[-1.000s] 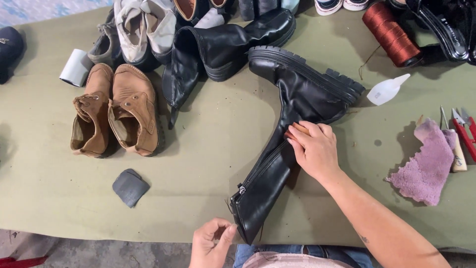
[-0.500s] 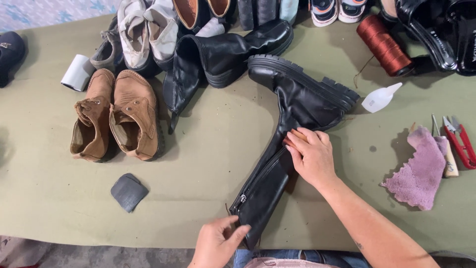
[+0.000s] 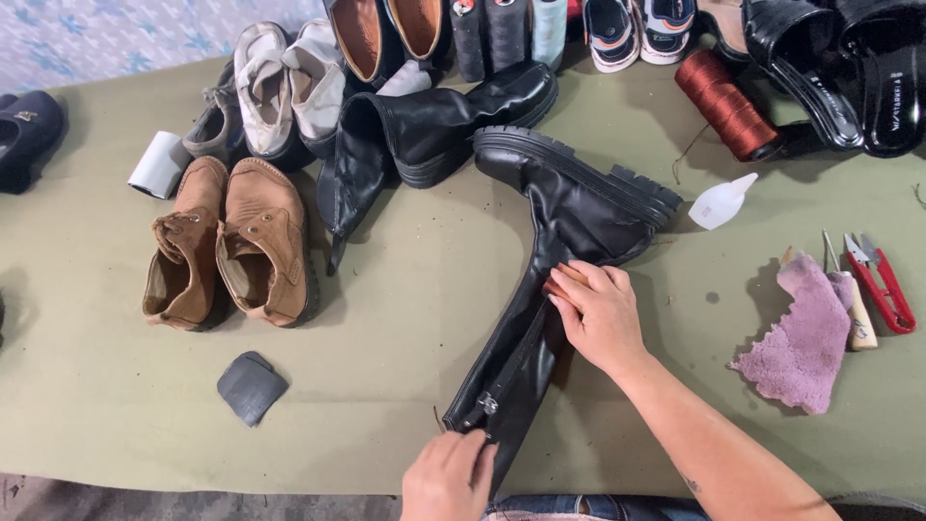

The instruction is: Hand-stitching a long black boot at a repair bench to fix a seam.

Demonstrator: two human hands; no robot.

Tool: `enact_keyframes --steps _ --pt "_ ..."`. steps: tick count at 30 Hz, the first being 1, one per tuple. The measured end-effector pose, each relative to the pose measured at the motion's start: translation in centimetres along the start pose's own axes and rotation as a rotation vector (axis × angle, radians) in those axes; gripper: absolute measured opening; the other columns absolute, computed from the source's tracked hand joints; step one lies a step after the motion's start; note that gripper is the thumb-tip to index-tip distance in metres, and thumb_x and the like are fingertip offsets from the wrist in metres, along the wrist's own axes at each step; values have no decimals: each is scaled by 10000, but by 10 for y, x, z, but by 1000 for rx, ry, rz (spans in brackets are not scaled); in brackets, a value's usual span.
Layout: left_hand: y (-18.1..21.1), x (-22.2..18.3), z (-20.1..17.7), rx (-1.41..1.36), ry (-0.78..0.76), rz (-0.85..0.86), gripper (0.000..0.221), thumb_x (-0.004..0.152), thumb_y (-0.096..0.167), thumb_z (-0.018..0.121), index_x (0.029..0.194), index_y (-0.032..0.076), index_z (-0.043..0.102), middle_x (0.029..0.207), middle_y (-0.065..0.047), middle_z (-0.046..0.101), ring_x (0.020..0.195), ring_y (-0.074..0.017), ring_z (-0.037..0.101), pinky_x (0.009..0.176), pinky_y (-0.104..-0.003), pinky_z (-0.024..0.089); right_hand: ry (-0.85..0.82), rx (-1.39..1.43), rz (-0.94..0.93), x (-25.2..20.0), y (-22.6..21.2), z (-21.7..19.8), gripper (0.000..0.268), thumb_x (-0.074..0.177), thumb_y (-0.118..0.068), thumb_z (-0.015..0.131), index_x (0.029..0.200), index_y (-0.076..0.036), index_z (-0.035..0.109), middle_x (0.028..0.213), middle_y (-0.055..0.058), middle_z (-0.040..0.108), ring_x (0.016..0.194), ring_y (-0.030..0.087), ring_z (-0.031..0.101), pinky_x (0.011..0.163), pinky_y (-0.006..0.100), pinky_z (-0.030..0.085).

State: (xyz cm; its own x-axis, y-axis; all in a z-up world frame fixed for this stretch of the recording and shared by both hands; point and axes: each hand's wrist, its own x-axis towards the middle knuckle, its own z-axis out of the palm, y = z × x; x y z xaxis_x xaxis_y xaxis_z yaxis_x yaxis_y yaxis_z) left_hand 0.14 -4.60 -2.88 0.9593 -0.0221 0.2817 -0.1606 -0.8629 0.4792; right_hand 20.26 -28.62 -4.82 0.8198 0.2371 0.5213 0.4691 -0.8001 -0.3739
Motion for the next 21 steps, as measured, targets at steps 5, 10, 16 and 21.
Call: enact_keyframes --steps 5,10,16,21 --pt "15 4 -2 150 129 291 79 904 150 694 983 148 696 893 18 645 675 -170 564 481 -281 542 8 -2 -12 -2 3 3 266 974 -247 673 1221 -201 760 1302 29 656 1017 308 564 981 412 462" --pt "3 -7 19 156 -46 133 369 865 366 744 1130 114 690 591 22 554 452 -192 533 327 -375 483 -3 4 10 -4 5 6 277 960 -266 688 1223 -211 758 1305 15 649 1050 334 546 978 430 470" --pt "10 3 15 -99 -73 107 224 937 228 714 1095 73 679 664 -26 586 517 -238 517 427 -379 470 -7 14 4 -4 4 4 280 960 -265 682 1222 -200 757 1307 25 652 1058 336 550 991 424 461" --pt "10 4 9 -205 -129 -25 163 932 186 675 1078 116 689 730 4 657 590 -238 564 480 -381 488 -11 5 17 -4 2 3 286 953 -265 695 1225 -205 760 1299 15 658 1060 346 541 960 427 484"
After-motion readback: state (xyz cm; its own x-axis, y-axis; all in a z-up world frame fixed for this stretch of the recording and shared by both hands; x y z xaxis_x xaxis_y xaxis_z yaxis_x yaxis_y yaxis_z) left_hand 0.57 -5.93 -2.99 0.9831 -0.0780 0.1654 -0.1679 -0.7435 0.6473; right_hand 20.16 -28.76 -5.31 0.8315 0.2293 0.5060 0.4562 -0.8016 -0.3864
